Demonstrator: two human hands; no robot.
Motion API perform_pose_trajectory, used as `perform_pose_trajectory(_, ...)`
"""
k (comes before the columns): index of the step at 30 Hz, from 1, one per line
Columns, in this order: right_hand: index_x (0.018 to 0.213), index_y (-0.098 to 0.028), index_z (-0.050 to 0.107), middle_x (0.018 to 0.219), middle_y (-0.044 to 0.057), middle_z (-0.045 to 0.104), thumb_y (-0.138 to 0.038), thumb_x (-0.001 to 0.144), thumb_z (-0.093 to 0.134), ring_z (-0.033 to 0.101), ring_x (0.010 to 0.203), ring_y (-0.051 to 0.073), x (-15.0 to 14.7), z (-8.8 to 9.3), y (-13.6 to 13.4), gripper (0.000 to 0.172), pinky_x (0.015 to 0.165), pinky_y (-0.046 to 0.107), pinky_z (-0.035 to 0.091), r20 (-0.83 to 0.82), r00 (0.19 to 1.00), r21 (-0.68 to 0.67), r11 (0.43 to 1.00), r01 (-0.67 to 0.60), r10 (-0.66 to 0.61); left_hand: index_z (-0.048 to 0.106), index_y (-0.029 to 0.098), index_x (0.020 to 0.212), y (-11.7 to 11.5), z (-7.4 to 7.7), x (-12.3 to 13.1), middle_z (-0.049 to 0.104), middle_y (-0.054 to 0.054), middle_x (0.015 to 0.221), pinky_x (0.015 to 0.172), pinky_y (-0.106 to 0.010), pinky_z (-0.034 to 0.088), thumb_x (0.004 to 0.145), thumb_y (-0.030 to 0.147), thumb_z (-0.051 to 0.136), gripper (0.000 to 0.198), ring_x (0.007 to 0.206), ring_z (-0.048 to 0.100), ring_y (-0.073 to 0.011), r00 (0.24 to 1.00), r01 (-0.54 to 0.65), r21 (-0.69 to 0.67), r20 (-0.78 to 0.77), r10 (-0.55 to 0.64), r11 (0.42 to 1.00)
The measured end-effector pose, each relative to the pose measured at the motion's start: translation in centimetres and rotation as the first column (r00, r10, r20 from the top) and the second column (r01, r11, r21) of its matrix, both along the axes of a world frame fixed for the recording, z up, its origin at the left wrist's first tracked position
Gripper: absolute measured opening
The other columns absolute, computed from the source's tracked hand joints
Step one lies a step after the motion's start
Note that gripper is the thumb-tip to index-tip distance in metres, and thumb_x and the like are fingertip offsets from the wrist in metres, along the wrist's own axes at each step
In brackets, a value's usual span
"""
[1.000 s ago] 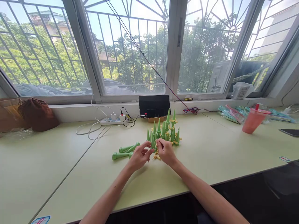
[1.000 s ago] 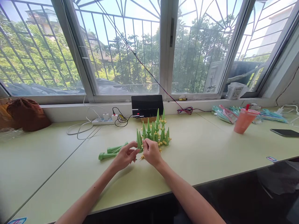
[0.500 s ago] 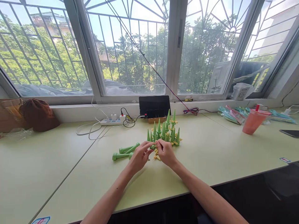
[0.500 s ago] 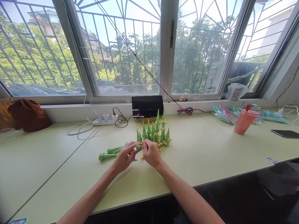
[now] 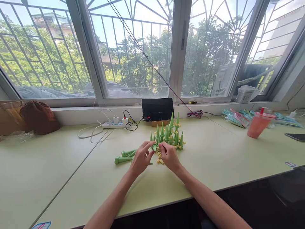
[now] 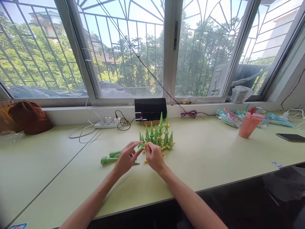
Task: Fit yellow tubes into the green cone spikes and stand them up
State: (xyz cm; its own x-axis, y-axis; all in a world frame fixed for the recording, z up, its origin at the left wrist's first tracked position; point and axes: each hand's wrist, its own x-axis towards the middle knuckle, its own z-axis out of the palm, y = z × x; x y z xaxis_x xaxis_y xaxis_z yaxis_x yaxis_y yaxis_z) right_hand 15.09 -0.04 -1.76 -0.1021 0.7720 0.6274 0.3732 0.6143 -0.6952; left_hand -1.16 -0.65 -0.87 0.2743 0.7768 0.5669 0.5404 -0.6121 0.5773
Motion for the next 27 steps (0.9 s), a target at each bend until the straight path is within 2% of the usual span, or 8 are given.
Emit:
perform_pose_trajectory(4, 0.065, -0.02, 0.036, 0.055, -0.005, 0.037, -0.038, 0.097, 0.036, 0.032, 0.051, 0.01, 0.1, 0.1, 0.0, 0.036, 0.051, 0.024, 0.026, -0.044, 0.998, 0.01, 0.999, 0.037, -0.037, 0.057, 0.023, 0.115, -0.2, 0.4, 0.2, 0.061, -0.006, 0.106, 0.046, -0.02, 0.045, 0.085, 0.043, 0.057, 0.036, 0.049, 0.052, -0.0064, 0.99, -0.081, -0.03, 0.111, 0.084, 0.996)
perform_pose_trajectory(7, 0.065, -0.021, 0.034, 0.055, -0.005, 0.034, -0.038, 0.097, 0.036, 0.031, 0.051, 0.01, 0.2, 0.1, 0.0, 0.036, 0.051, 0.024, 0.025, -0.064, 0.997, 0.007, 0.999, 0.05, -0.049, 0.062, 0.018, 0.092, -0.2, 0.6, 0.1, 0.064, -0.002, 0.08, 0.043, -0.02, 0.041, 0.084, 0.049, 0.056, 0.032, 0.042, 0.05, -0.0069, 0.972, -0.119, -0.102, 0.189, 0.137, 0.988)
perform_pose_trajectory(9, 0.065, -0.021, 0.033, 0.055, -0.005, 0.034, -0.037, 0.097, 0.036, 0.03, 0.051, 0.01, 0.3, 0.0, 0.0, 0.036, 0.051, 0.023, 0.025, -0.062, 0.997, 0.006, 0.999, 0.047, -0.046, 0.061, 0.016, 0.073, 0.0, 0.5, 0.1, 0.061, 0.0, 0.062, 0.042, -0.02, 0.039, 0.087, 0.054, 0.049, 0.042, 0.04, 0.05, -0.0083, 0.965, -0.096, -0.178, 0.223, 0.135, 0.979)
perform_pose_trajectory(11, 0.065, -0.02, 0.034, 0.056, -0.005, 0.035, -0.037, 0.096, 0.037, 0.03, 0.052, 0.01, 0.3, 0.0, 0.0, 0.036, 0.052, 0.023, 0.025, -0.051, 0.998, 0.01, 0.999, 0.035, -0.035, 0.061, 0.014, 0.062, 0.3, 0.1, 0.1, 0.059, -0.001, 0.053, 0.039, -0.02, 0.038, 0.089, 0.058, 0.042, 0.055, 0.037, 0.051, -0.0093, 0.961, -0.033, -0.278, 0.254, 0.107, 0.96)
perform_pose_trajectory(14, 0.066, -0.02, 0.037, 0.057, -0.005, 0.037, -0.036, 0.096, 0.037, 0.031, 0.053, 0.011, 0.3, 0.0, 0.0, 0.035, 0.053, 0.023, 0.026, -0.024, 1.0, 0.012, 1.0, -0.015, 0.015, 0.063, 0.013, 0.06, 0.7, -0.4, 0.3, 0.062, -0.005, 0.051, 0.034, -0.019, 0.035, 0.088, 0.065, 0.037, 0.065, 0.035, 0.052, -0.0101, 0.955, 0.106, -0.438, 0.296, 0.031, 0.893)
perform_pose_trajectory(17, 0.066, -0.02, 0.039, 0.057, -0.004, 0.038, -0.036, 0.096, 0.037, 0.032, 0.053, 0.011, 0.3, 0.0, 0.0, 0.034, 0.053, 0.023, 0.026, -0.007, 0.998, 0.001, 0.998, -0.056, 0.056, 0.065, 0.011, 0.063, 0.7, -0.6, 0.5, 0.065, -0.007, 0.055, 0.033, -0.018, 0.036, 0.087, 0.066, 0.037, 0.066, 0.037, 0.054, -0.0104, 0.946, 0.21, -0.511, 0.323, -0.04, 0.833)
perform_pose_trajectory(27, 0.067, -0.019, 0.041, 0.057, -0.004, 0.039, -0.035, 0.096, 0.038, 0.034, 0.053, 0.01, 0.2, 0.0, 0.0, 0.034, 0.052, 0.023, 0.027, -0.029, 0.996, -0.018, 0.996, -0.083, 0.082, 0.063, 0.01, 0.064, 0.3, 0.0, 0.3, 0.064, -0.006, 0.056, 0.034, -0.018, 0.037, 0.083, 0.066, 0.047, 0.061, 0.037, 0.053, -0.009, 0.935, 0.255, -0.497, 0.346, -0.08, 0.829)
